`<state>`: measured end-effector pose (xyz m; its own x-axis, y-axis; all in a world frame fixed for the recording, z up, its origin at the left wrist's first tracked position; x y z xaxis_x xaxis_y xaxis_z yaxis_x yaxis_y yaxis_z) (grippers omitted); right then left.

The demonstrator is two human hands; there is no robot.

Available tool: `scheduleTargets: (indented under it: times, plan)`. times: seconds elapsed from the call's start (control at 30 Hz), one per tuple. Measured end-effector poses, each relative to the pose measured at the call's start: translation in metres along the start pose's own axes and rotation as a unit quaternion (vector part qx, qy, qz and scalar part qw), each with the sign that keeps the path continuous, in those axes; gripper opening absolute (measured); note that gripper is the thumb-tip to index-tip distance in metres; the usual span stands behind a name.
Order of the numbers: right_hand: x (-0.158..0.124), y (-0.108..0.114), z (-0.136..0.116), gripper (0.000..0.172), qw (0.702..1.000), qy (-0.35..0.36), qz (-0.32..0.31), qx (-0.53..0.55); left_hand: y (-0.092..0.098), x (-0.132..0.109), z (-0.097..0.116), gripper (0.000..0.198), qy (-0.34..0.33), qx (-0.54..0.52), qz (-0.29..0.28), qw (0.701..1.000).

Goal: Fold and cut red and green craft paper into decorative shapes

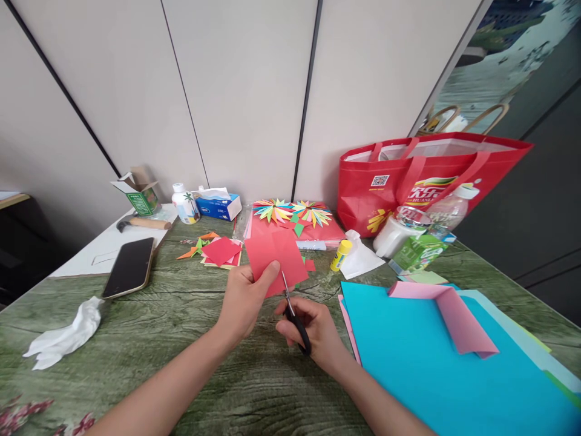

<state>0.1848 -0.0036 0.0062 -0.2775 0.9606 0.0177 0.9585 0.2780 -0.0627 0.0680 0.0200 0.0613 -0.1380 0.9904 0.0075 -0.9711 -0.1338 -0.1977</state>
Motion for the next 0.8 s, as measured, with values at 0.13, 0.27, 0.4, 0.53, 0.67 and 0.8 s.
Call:
scheduleTargets:
  times: [0.13,0.27,0.4,0.53,0.67,0.8]
  plan:
    - [0.001,0.000,0.003,0.033,1.000,-0.004,0.006,0.004,0.000,0.000,0.000,0.018,0.007,-0.007,-0.003,1.000]
    - [0.001,0.000,0.003,0.032,1.000,-0.005,0.006,0.003,0.000,0.000,0.000,0.021,0.005,-0.005,-0.005,1.000]
    - [0.001,0.000,0.002,0.030,1.000,-0.009,0.003,0.001,0.002,0.002,0.002,0.020,0.002,0.017,-0.006,1.000]
    - [0.002,0.001,0.003,0.030,1.000,-0.010,0.003,-0.002,0.010,0.009,0.008,0.024,-0.022,0.032,0.019,0.999]
    - [0.002,0.001,0.007,0.034,1.000,-0.025,0.003,0.002,0.014,0.013,0.010,0.025,-0.013,0.034,0.024,0.999]
    - [0.003,0.001,0.005,0.043,1.000,-0.015,0.004,0.025,0.013,0.012,0.007,0.025,-0.005,0.056,0.021,0.998]
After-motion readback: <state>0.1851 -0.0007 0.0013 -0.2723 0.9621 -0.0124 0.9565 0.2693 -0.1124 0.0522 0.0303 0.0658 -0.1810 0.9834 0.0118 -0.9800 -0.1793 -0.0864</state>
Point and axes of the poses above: each hand's wrist, its own x-axis towards the middle knuckle, its own y-axis out of the back of the hand, z = x × y, the point moved 2 cm from there along x, towards the middle knuckle, and after that the axes turned 3 degrees about z, right-handed, at the moved point
